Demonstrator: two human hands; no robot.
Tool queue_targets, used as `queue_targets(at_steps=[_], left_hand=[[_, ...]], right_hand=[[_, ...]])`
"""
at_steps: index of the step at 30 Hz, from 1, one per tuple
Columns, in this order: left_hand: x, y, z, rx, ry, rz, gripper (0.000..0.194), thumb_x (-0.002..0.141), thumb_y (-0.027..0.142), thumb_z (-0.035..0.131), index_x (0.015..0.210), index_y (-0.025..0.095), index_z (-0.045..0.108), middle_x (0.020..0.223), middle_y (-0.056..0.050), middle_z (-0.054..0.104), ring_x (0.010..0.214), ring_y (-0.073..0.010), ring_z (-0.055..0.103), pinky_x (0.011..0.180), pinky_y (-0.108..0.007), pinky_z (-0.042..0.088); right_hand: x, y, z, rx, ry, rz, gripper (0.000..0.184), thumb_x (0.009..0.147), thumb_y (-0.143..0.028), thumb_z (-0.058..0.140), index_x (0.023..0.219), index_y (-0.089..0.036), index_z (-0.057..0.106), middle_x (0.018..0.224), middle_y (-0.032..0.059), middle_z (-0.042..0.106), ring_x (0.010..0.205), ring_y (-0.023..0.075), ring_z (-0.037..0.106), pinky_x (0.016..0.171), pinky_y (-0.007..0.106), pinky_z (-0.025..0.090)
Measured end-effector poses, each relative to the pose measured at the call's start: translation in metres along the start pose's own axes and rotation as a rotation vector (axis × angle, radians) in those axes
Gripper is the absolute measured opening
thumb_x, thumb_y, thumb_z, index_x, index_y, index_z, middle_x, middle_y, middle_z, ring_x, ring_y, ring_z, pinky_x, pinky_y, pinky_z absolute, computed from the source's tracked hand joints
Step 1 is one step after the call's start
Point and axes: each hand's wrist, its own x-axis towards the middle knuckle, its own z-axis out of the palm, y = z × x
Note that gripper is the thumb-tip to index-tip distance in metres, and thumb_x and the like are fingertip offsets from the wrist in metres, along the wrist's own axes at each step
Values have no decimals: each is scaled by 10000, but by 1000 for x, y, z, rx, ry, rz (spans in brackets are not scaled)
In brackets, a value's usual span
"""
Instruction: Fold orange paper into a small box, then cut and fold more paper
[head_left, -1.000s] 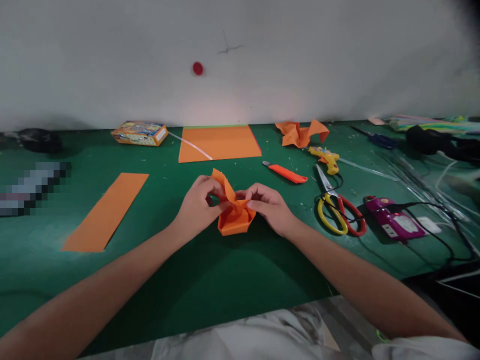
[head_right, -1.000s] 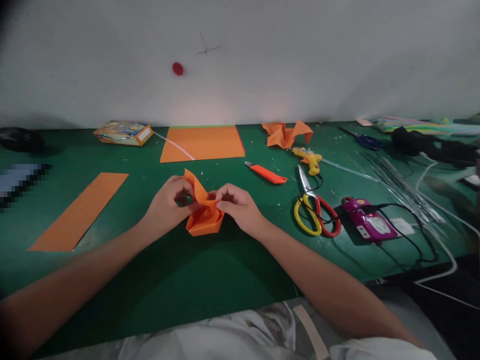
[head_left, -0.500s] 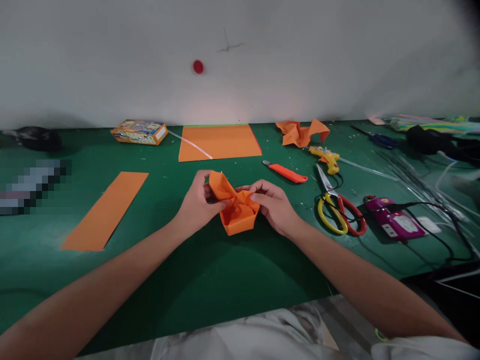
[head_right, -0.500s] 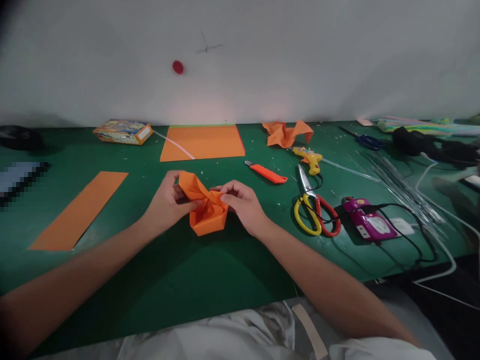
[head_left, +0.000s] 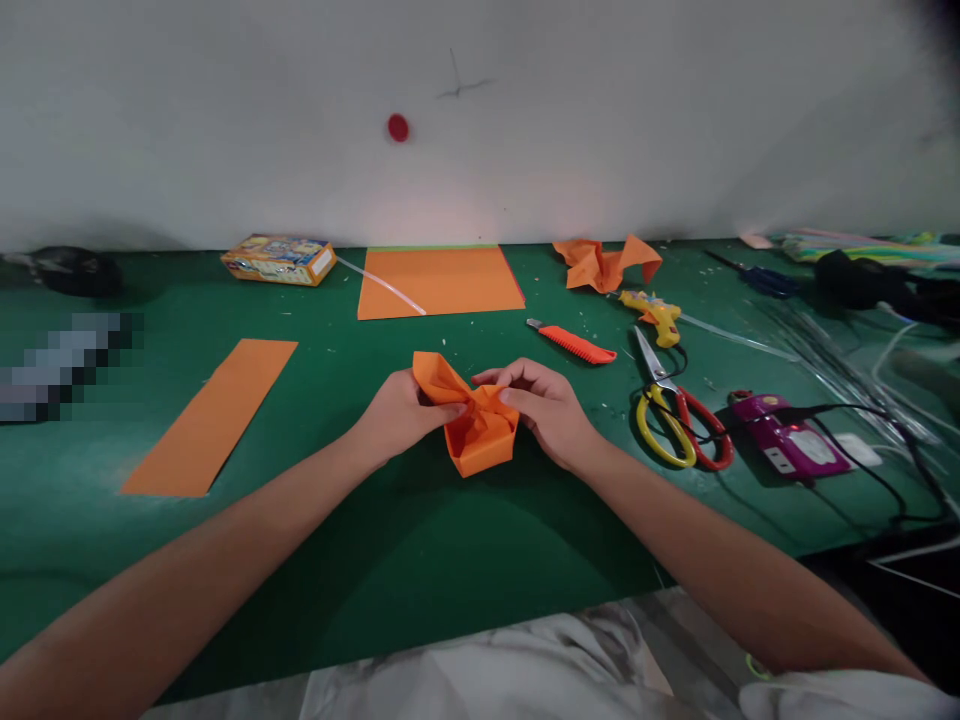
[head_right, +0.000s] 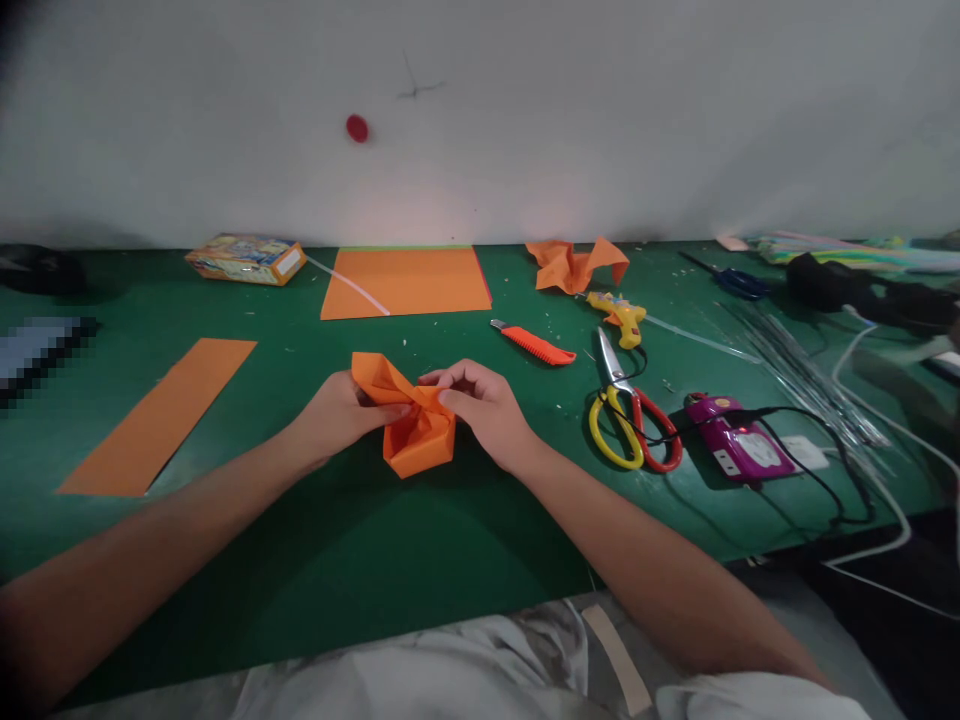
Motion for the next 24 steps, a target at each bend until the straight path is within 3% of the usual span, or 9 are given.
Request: queue_targets(at_steps=[3, 8, 12, 18, 21, 24], left_hand=[[1, -4, -1, 10, 3, 4, 258, 678, 313, 828, 880, 174, 748, 923, -59, 799, 892, -265, 757, 780, -373, 622], [1, 0, -3, 50, 13, 40, 263, 640, 270, 821, 853, 163, 710, 892, -55, 786, 841, -253, 747, 711, -333, 606], [-1, 3, -2, 47, -49, 116, 218, 637, 207, 752, 843, 176, 689, 866, -24, 765, 811, -214, 730, 693, -292, 591], [-3, 1, -3, 214, -111, 146, 211, 665, 231, 706, 867, 173, 687, 857, -20, 749, 772, -200, 702, 664, -278, 556], [-4, 3, -3, 317, -66, 140, 213, 668, 244, 722, 867, 172, 697, 860, -22, 749, 787, -215, 704, 679, -292, 555], [-4, 4, -3, 210, -49, 162, 233, 664, 207, 709, 895, 177, 718, 916, -22, 763, 851, -222, 717, 745, -300, 567]], right_hand=[[0, -4, -3, -115, -1, -65, 92, 818, -271, 702, 800, -222, 626, 1065, 55, 737, 1076, 234, 675, 880, 381, 524], [-8, -19, -2, -538, -108, -249, 57, 872, -264, 671, 830, -226, 676, 1170, 103, 695, 1082, 259, 669, 755, 358, 563], [-16, -27, 5, -810, -168, -411, 75, 874, -186, 645, 833, -242, 674, 1181, 111, 698, 1143, 269, 658, 851, 410, 570], [-18, -27, 7, -842, -161, -392, 98, 858, -153, 626, 819, -243, 626, 1156, 102, 701, 1077, 238, 681, 774, 357, 583], [-17, -25, 5, -813, -147, -351, 97, 855, -155, 623, 812, -241, 614, 1133, 93, 703, 1039, 225, 687, 745, 336, 577], [-16, -24, 4, -794, -150, -319, 100, 849, -148, 619, 811, -239, 610, 1129, 88, 701, 1026, 221, 681, 730, 328, 569]])
